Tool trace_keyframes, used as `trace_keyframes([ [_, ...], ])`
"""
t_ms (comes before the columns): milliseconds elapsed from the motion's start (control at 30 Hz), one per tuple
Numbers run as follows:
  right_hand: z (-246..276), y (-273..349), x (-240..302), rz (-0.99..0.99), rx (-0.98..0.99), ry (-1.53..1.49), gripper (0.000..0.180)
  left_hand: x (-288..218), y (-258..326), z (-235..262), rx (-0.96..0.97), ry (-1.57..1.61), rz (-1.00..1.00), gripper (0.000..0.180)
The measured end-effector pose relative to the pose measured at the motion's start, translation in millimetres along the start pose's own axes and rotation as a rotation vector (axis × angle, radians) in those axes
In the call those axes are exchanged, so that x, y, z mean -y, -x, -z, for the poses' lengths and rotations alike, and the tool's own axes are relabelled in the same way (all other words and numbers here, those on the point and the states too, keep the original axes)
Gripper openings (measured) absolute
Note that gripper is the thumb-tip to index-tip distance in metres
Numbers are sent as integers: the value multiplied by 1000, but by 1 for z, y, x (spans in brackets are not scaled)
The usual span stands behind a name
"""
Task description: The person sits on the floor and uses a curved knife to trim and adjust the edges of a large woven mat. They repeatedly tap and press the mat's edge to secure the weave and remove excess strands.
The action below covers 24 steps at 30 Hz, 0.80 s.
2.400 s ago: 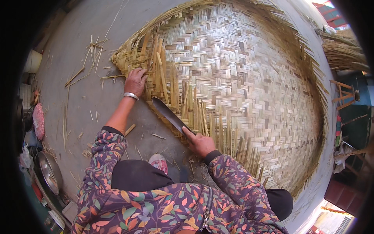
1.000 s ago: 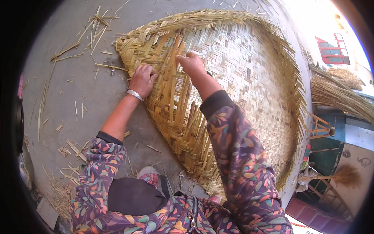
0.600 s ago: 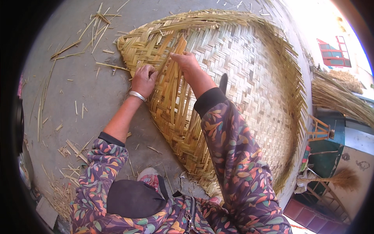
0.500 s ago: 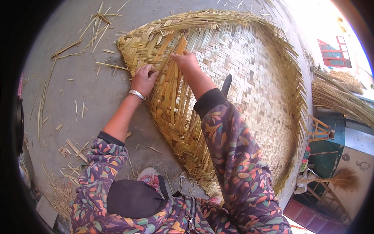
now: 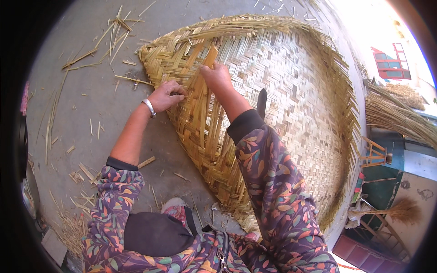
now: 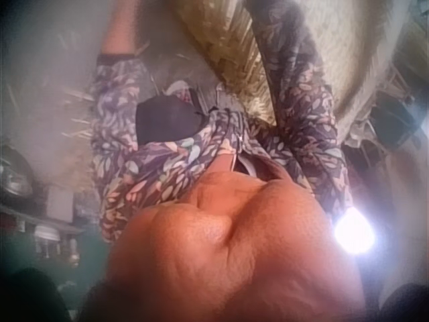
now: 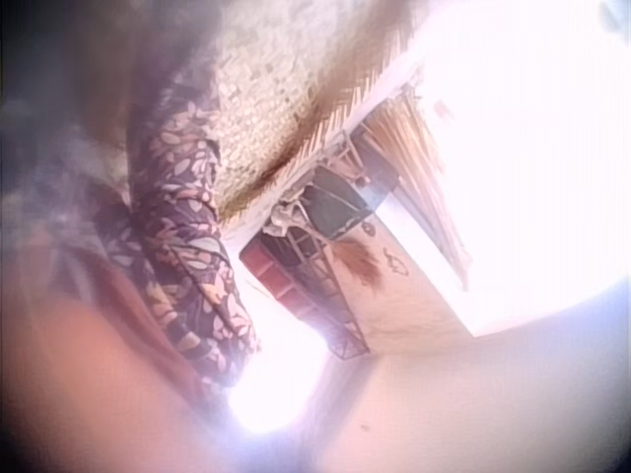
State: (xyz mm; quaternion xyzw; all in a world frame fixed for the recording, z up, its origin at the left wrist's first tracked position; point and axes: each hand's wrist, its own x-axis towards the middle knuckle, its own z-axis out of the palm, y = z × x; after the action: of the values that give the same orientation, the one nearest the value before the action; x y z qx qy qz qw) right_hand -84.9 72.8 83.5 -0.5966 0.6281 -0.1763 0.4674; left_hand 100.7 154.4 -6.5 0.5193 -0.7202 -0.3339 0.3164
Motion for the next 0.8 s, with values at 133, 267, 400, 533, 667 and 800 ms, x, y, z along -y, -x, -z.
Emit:
trace_keyframes([
  [133,-1,0,1,-66,-68,45,47,6,-6,8,-191,578,402,22],
  [267,-3,1,0,-59,-117,23,49,5,-24,16,-327,-60,110,26],
  [400,-2,0,-1,-61,12,-271,42,-5,-37,14,-163,-125,54,25],
  [533,-3,-2,-4,-64,59,-430,30,-7,-45,14,-144,-168,80,20],
  [667,-3,-2,-9,-56,92,-536,35,-4,-49,12,-175,-112,140,20],
  [800,-1,-4,-10,-43,144,-585,30,1,-52,5,-282,-60,146,20],
])
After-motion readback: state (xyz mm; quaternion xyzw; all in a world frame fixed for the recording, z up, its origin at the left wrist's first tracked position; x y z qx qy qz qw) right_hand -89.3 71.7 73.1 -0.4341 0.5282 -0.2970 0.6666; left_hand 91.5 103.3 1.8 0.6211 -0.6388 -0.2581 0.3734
